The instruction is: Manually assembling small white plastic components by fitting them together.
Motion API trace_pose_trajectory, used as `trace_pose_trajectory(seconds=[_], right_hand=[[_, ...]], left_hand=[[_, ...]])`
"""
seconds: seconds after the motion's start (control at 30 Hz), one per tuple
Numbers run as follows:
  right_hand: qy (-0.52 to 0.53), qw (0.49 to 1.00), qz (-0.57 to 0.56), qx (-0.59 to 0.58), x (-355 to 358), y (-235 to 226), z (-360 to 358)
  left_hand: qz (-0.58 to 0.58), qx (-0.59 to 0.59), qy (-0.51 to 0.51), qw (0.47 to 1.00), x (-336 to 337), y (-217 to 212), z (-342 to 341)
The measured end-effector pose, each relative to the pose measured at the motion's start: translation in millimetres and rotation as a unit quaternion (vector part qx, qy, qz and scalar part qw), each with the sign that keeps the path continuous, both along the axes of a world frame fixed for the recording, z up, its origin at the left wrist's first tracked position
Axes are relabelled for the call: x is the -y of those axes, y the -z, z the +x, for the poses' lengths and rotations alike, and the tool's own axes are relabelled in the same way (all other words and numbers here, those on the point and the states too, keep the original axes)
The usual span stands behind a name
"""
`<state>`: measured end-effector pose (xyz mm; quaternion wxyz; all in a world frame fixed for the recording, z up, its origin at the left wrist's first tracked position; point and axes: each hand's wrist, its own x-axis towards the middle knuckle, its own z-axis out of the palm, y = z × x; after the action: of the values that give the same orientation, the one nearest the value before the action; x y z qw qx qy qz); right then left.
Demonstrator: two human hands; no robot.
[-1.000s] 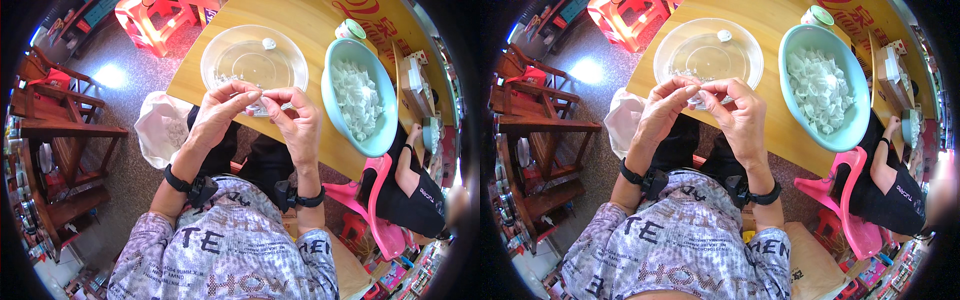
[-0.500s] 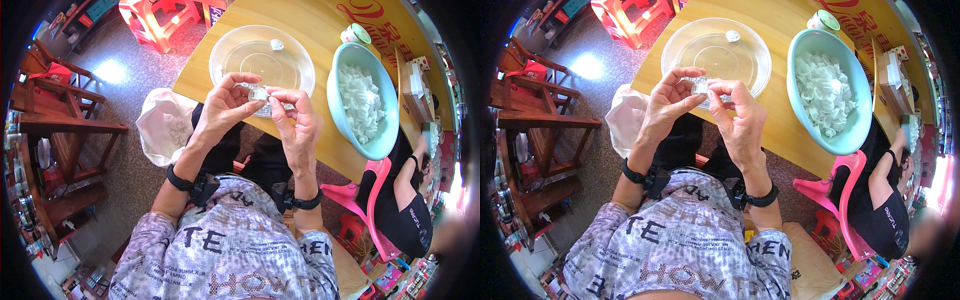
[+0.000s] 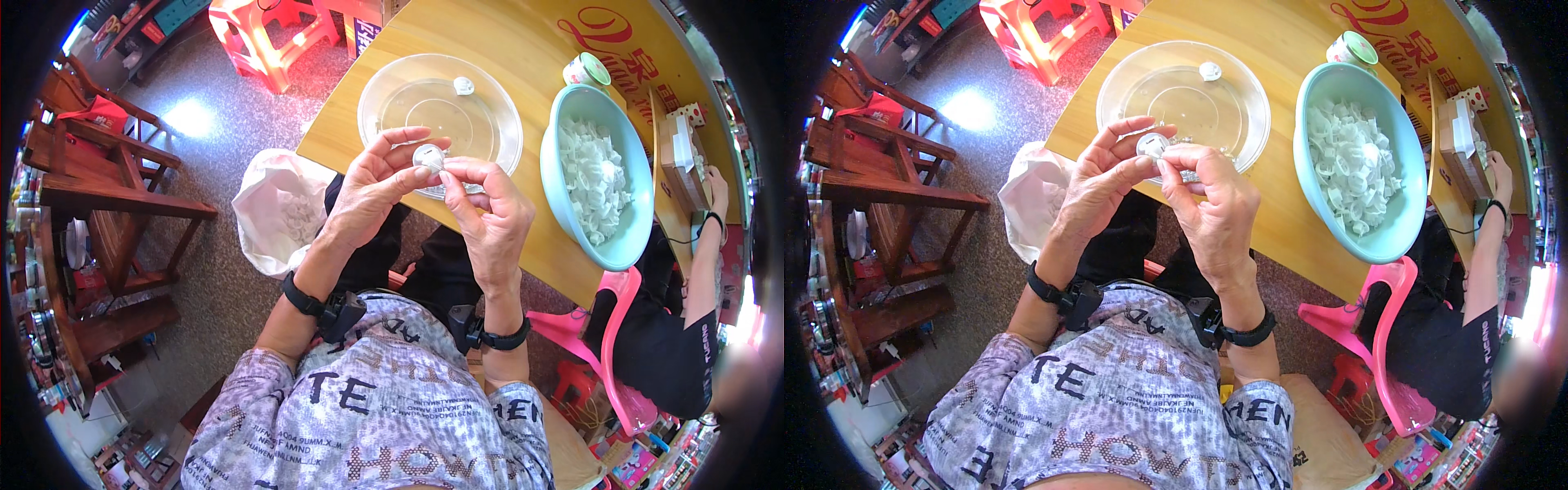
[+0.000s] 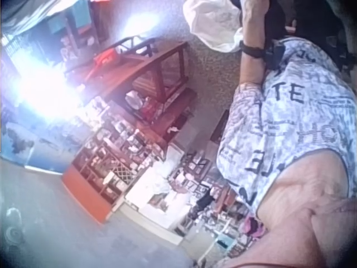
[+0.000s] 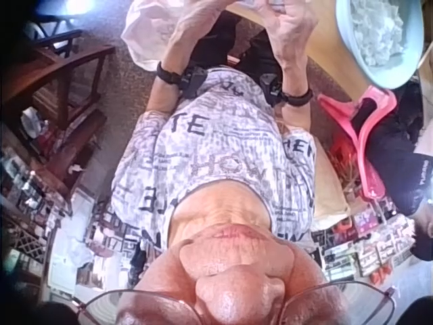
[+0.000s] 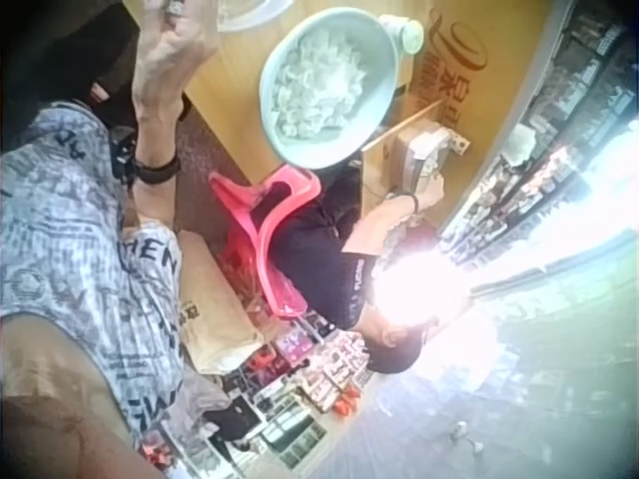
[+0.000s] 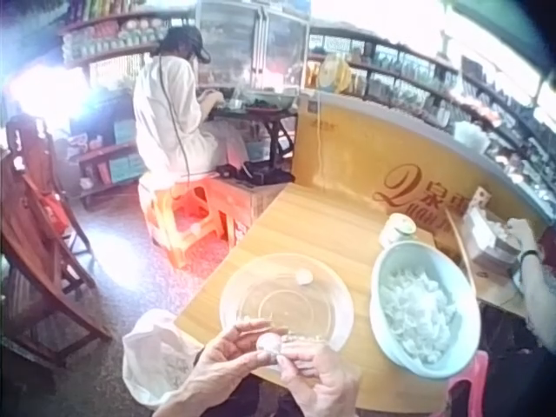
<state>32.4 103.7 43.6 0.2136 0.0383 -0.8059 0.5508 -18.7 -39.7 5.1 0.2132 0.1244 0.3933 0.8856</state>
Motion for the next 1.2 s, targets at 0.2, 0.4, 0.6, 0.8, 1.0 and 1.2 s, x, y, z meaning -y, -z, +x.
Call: trace_pose_trajectory(seconds=[0.2, 0.4, 0.6, 0.8, 1.0, 1.2], right_hand=[[0.000, 1.000, 0.015, -0.003, 1.7, -4.2, -0.5], [-0.004, 1.000, 0.028, -0.006, 2.3, -4.0, -1.0], [0.002, 1.000, 0.017, 0.008, 3.3, -5.7, 0.0], [-0.003, 0.999, -0.008, 0.032, 2.2, -6.5, 1.6], [-0.002, 1.000, 0.016, 0.022, 1.1, -7.5, 2.0], [0.005, 0.999, 0.009, 0.032, -0.4, -9.6, 3.3]], left_hand=[[-0.009, -0.007, 0.010, 1.000, 3.2, 3.2, -2.3], [-0.020, -0.018, -0.002, 1.000, 5.1, 2.9, -2.5], [-0.026, -0.015, 0.004, 1.000, 6.3, 3.2, -2.9], [-0.033, -0.036, 0.005, 0.999, 6.6, 5.1, -2.5], [-0.071, -0.053, -0.006, 0.996, 7.5, 5.1, -3.3], [-0.087, -0.062, 0.001, 0.994, 8.0, 6.7, -3.3]])
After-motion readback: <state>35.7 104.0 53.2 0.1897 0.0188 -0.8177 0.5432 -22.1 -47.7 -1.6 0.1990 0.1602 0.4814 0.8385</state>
